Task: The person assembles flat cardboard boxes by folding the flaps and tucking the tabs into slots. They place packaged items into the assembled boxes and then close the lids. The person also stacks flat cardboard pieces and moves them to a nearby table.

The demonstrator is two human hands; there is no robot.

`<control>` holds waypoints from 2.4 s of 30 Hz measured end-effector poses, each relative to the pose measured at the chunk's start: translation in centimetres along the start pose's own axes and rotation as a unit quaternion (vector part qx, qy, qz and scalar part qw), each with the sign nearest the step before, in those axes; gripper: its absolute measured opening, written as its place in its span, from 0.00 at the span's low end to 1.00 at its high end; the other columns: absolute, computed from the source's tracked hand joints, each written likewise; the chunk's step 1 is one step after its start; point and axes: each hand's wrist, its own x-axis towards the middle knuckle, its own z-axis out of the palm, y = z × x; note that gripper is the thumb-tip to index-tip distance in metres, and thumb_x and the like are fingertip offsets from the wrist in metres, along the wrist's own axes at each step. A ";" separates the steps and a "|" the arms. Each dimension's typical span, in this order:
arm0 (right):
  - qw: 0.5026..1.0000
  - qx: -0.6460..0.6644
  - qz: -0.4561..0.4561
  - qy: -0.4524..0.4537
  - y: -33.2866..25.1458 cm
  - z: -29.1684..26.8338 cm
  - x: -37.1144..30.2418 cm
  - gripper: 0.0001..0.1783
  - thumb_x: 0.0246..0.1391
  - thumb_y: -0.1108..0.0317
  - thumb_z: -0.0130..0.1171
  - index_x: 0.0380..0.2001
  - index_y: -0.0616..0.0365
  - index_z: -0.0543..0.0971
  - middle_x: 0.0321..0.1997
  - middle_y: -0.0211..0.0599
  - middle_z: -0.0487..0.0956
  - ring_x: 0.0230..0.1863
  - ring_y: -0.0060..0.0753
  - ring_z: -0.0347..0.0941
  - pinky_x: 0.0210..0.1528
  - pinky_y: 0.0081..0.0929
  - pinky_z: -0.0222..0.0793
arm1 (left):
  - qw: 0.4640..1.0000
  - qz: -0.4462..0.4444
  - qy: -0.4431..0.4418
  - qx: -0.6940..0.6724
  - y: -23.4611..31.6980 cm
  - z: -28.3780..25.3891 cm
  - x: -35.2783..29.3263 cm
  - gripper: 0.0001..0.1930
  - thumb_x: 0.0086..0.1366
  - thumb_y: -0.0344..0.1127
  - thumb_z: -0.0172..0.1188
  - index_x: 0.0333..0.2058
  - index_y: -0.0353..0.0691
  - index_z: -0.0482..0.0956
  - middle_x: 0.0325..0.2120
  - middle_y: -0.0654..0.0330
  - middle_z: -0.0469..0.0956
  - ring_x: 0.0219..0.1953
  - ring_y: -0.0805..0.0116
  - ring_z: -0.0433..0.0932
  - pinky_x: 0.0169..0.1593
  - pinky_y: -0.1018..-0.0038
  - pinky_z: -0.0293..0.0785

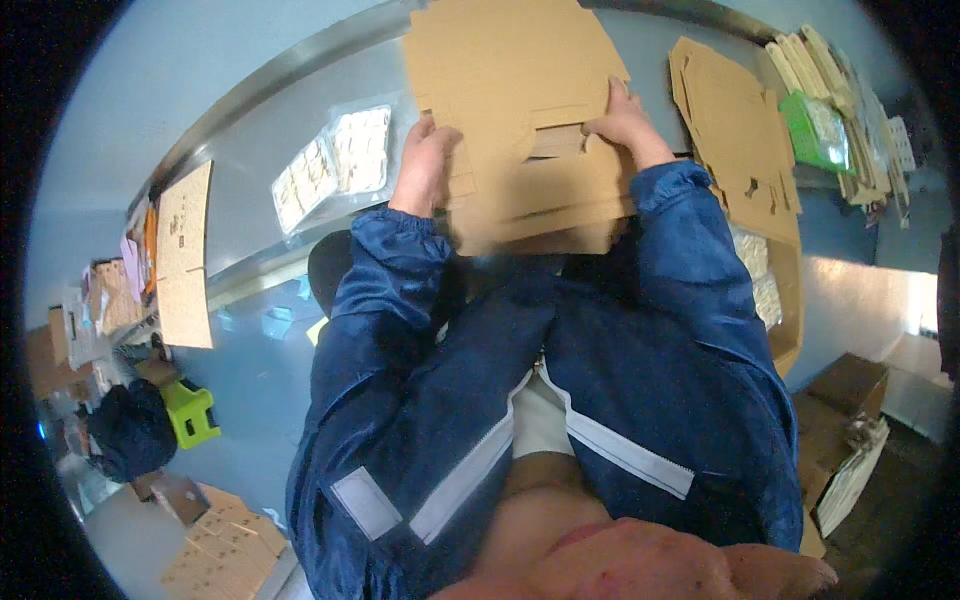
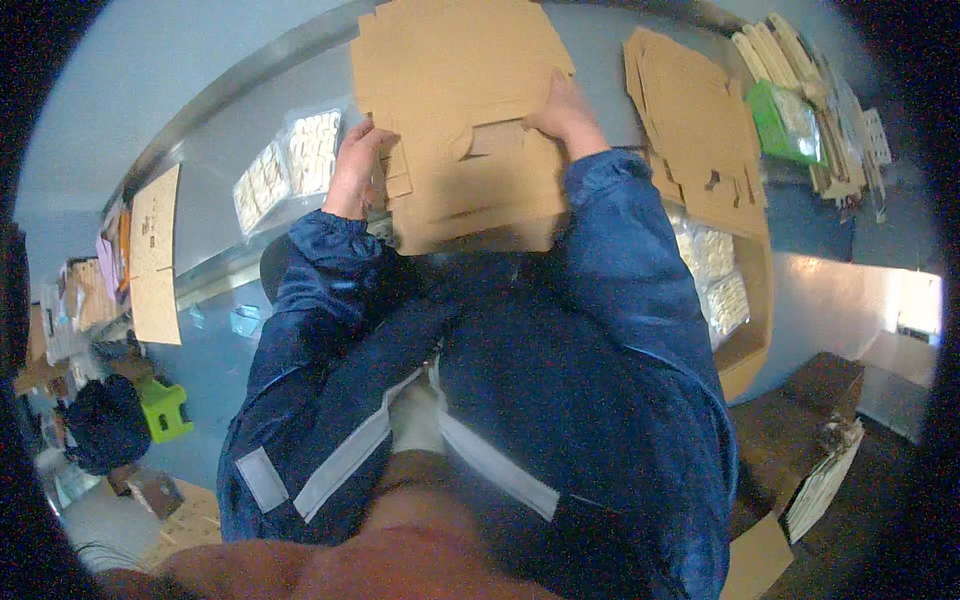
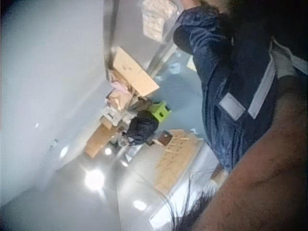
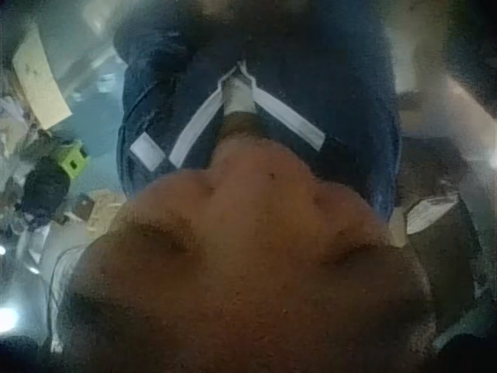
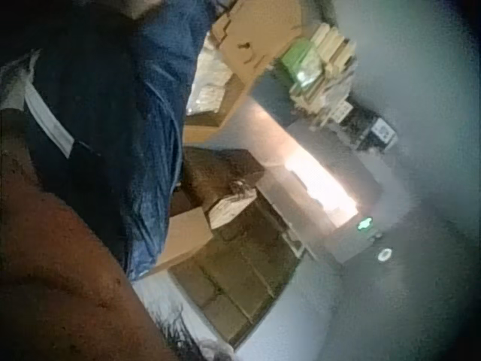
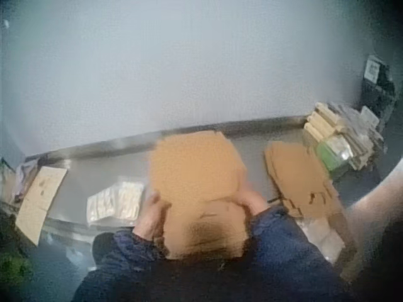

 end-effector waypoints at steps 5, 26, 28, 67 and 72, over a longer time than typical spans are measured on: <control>0.988 0.133 -0.080 -0.022 5.9 -1.7 3.4 0.69 0.31 0.63 0.77 0.74 0.56 0.46 0.70 0.57 0.63 0.69 0.51 0.62 0.68 0.40 0.59 | 0.992 -0.012 -0.029 -0.119 1.2 0.4 -0.4 0.19 0.65 0.32 0.53 0.53 0.33 0.70 0.47 0.54 0.77 0.48 0.61 0.76 0.50 0.67 0.74; 0.615 0.731 -0.057 -0.291 14.8 -3.6 -1.8 0.55 0.51 0.57 0.67 0.74 0.58 0.46 0.65 0.48 0.70 0.58 0.45 0.72 0.56 0.42 0.73 | 0.919 0.288 -0.269 0.000 1.1 20.4 -3.7 0.47 0.73 0.57 0.48 0.70 0.27 0.35 0.71 0.36 0.39 0.74 0.47 0.40 0.73 0.58 0.43; 0.589 0.746 -0.068 -0.303 14.9 -3.4 -2.0 0.54 0.52 0.55 0.65 0.73 0.59 0.47 0.64 0.48 0.70 0.58 0.46 0.72 0.56 0.43 0.74 | 0.887 0.310 -0.335 0.066 0.2 22.6 -3.5 0.47 0.72 0.61 0.47 0.70 0.27 0.38 0.71 0.36 0.38 0.74 0.44 0.39 0.73 0.57 0.41; 0.354 0.884 -0.197 -0.233 5.8 -3.6 -14.5 0.51 0.50 0.52 0.65 0.71 0.60 0.52 0.70 0.67 0.56 0.53 0.56 0.70 0.44 0.44 0.83 | 0.936 0.080 -0.316 -0.129 -1.2 15.7 -7.0 0.27 0.67 0.30 0.57 0.62 0.29 0.60 0.55 0.49 0.69 0.52 0.62 0.76 0.49 0.71 0.76; 0.348 0.884 -0.203 -0.236 5.5 -3.7 -14.6 0.51 0.50 0.53 0.66 0.71 0.60 0.53 0.70 0.65 0.57 0.55 0.54 0.69 0.47 0.43 0.81 | 0.929 0.234 -0.287 0.009 -2.2 15.7 -6.7 0.26 0.67 0.29 0.56 0.60 0.28 0.60 0.54 0.50 0.69 0.48 0.65 0.77 0.43 0.73 0.80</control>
